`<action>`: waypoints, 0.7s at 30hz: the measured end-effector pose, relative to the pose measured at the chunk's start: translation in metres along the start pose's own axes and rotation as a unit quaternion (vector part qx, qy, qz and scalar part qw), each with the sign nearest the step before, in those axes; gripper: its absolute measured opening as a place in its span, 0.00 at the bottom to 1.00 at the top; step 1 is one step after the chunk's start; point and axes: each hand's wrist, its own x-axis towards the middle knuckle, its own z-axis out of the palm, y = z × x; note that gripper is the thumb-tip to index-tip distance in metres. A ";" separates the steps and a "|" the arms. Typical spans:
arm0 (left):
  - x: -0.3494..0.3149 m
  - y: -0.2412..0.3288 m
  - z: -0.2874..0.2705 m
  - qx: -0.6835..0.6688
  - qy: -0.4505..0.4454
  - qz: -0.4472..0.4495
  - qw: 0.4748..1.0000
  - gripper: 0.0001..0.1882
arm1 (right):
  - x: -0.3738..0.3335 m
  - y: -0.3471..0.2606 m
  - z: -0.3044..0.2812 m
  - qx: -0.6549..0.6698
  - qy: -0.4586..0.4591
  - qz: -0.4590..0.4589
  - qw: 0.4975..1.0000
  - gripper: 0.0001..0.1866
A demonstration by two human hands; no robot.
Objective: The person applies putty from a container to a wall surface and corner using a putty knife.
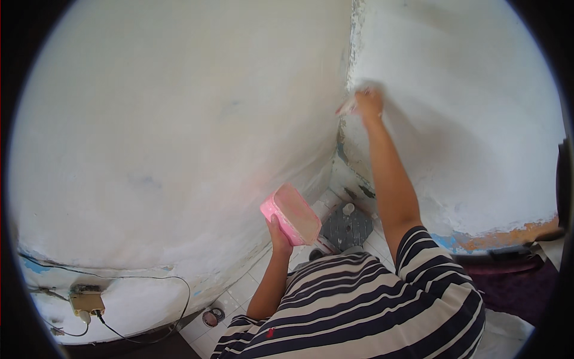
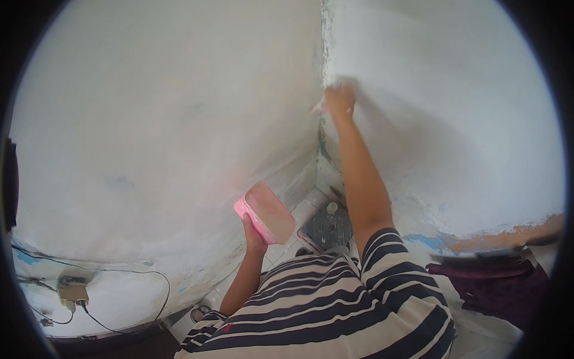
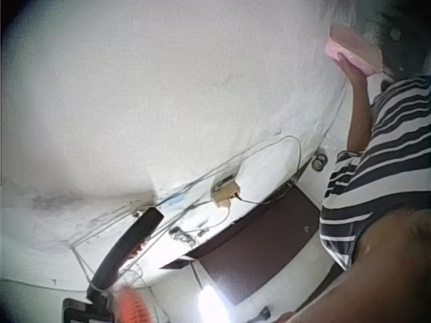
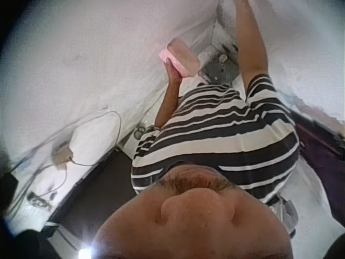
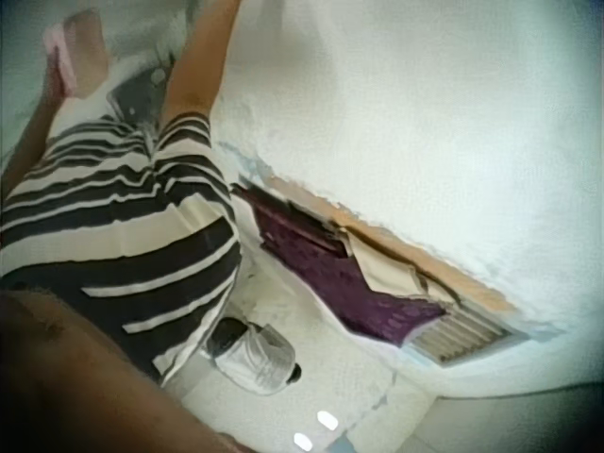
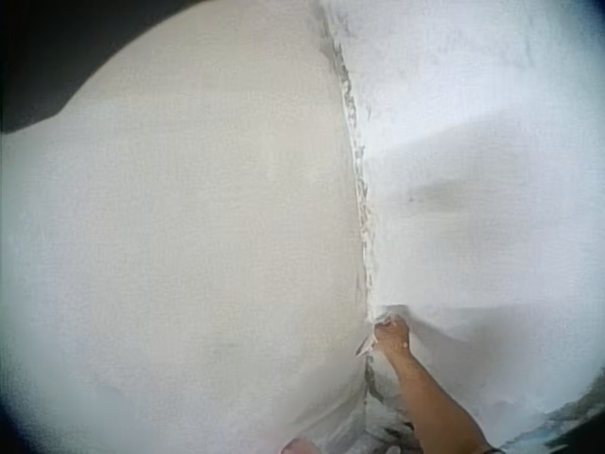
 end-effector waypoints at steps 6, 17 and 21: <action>0.004 -0.004 0.025 0.017 -0.017 -0.017 1.000 0.28 | 0.080 -0.051 0.008 -0.069 -0.008 -0.157 0.985 0.21; -0.007 0.001 0.004 -0.015 0.013 0.012 1.000 0.29 | -0.022 -0.076 -0.046 0.411 -0.006 0.028 0.911 0.04; -0.002 -0.006 0.020 -0.007 0.013 0.006 1.000 0.29 | -0.024 0.016 0.052 0.311 -0.053 0.106 0.943 0.13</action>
